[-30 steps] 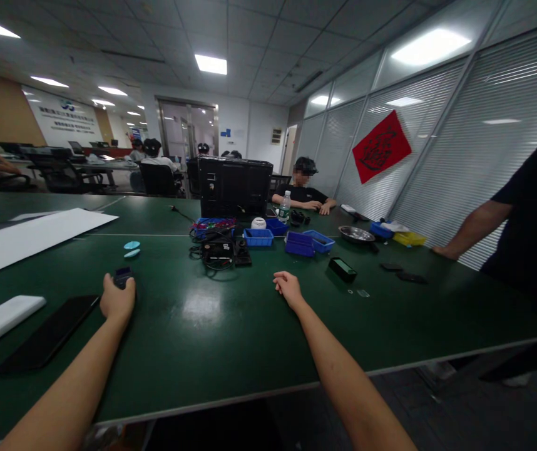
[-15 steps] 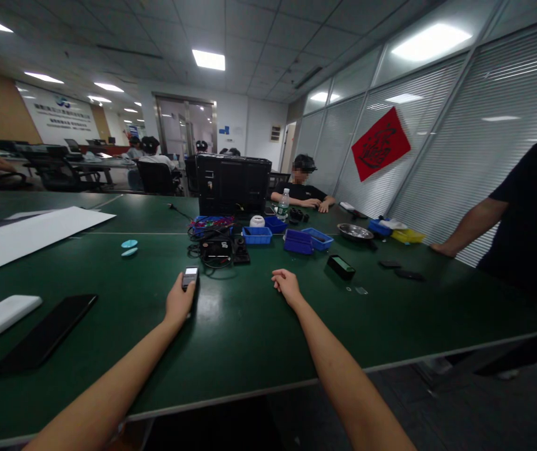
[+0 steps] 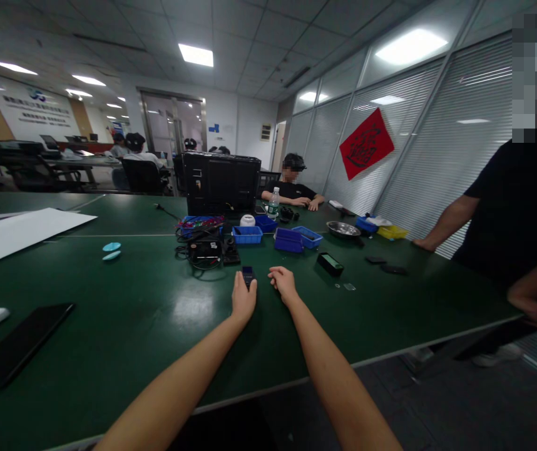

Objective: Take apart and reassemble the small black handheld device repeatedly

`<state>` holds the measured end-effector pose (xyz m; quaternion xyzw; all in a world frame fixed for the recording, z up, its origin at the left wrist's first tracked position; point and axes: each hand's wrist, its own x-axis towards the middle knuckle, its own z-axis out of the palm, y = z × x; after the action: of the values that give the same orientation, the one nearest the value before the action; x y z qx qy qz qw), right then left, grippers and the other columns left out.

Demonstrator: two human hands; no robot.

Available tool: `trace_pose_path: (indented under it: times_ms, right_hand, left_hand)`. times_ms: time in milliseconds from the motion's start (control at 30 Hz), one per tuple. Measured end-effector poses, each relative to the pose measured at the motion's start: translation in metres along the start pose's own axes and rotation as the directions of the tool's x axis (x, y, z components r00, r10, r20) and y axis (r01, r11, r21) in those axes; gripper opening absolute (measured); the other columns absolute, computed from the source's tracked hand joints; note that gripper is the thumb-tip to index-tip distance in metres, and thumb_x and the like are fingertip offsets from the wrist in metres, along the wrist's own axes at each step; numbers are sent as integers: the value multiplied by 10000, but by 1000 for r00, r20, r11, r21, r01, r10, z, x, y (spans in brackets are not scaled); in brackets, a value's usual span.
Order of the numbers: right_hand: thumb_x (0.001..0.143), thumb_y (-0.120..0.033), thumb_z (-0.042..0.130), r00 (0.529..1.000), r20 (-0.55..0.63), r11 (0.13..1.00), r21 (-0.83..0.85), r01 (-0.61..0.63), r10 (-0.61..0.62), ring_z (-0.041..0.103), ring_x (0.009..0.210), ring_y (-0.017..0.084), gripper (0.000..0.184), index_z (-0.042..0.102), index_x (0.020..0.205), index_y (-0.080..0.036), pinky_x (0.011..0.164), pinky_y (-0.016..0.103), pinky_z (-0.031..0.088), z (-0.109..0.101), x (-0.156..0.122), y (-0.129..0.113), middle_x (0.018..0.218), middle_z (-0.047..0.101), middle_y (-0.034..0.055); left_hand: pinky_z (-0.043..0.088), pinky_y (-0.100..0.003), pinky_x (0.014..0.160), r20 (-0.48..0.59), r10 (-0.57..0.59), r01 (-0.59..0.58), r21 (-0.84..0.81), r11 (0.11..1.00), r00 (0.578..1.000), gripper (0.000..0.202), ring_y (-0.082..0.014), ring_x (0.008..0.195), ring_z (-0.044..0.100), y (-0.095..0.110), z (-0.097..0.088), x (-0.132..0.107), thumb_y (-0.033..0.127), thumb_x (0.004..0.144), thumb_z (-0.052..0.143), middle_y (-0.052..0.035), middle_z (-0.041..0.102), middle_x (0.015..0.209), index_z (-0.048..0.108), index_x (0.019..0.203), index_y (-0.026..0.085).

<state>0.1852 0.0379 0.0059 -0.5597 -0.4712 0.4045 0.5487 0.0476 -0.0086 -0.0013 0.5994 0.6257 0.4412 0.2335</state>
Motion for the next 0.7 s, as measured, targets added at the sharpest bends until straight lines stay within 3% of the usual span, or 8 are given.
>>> trace_pose_path:
  times_ms: [100, 200, 267, 367, 567, 700]
  right_hand:
    - [692, -317, 479, 997, -48, 997, -52, 65, -67, 517, 501, 104, 239, 588, 823, -148, 423, 205, 370, -1, 1, -1, 701, 614, 36]
    - [690, -416, 531, 983, -46, 964, -210, 165, -179, 583, 745, 173, 346, 595, 919, -165, 642, 269, 442, 1, -2, -4, 828, 630, 67]
    - [637, -448, 611, 973, -4, 894, -394, 212, -232, 558, 894, 223, 478, 575, 1024, -171, 758, 313, 418, 2, -7, -5, 948, 616, 100]
    - [582, -407, 686, 965, 66, 725, -648, 234, -252, 493, 1017, 282, 632, 518, 1142, -168, 815, 354, 382, 0, -14, -8, 1084, 564, 145]
    - [633, -421, 641, 991, 34, 507, -857, 97, -133, 511, 985, 263, 550, 512, 1121, -201, 781, 349, 396, -28, -5, -11, 1056, 567, 114]
    - [660, -471, 602, 993, -50, 472, -882, 5, -104, 521, 975, 251, 551, 483, 1134, -215, 755, 332, 413, -47, 5, -9, 1055, 567, 92]
  left_hand:
    - [218, -343, 1062, 67, 54, -49, -78, 996, 996, 561, -207, 1309, 225, 6, 15, -2, 397, 855, 331, -155, 259, 1415, 320, 1311, 69]
    - [246, -325, 1060, 149, 131, -101, -193, 976, 980, 491, -172, 1286, 285, 5, 18, -1, 380, 882, 275, -100, 361, 1374, 403, 1274, 114]
    - [327, -317, 1020, 182, 141, -84, -287, 954, 973, 462, -162, 1235, 376, 1, 17, 1, 374, 892, 251, -67, 459, 1309, 453, 1241, 151]
    - [444, -313, 914, 206, 89, 19, -471, 882, 975, 450, -177, 1138, 485, -3, 17, 2, 396, 889, 267, -65, 531, 1235, 497, 1200, 167]
    - [477, -314, 863, 211, -89, 215, -715, 666, 974, 416, -200, 1099, 506, -8, 20, 1, 424, 835, 429, -105, 515, 1228, 547, 1120, 145]
    - [490, -312, 834, 228, -168, 283, -740, 610, 959, 373, -189, 1038, 535, -9, 16, 0, 430, 802, 488, -98, 566, 1131, 590, 1029, 151]
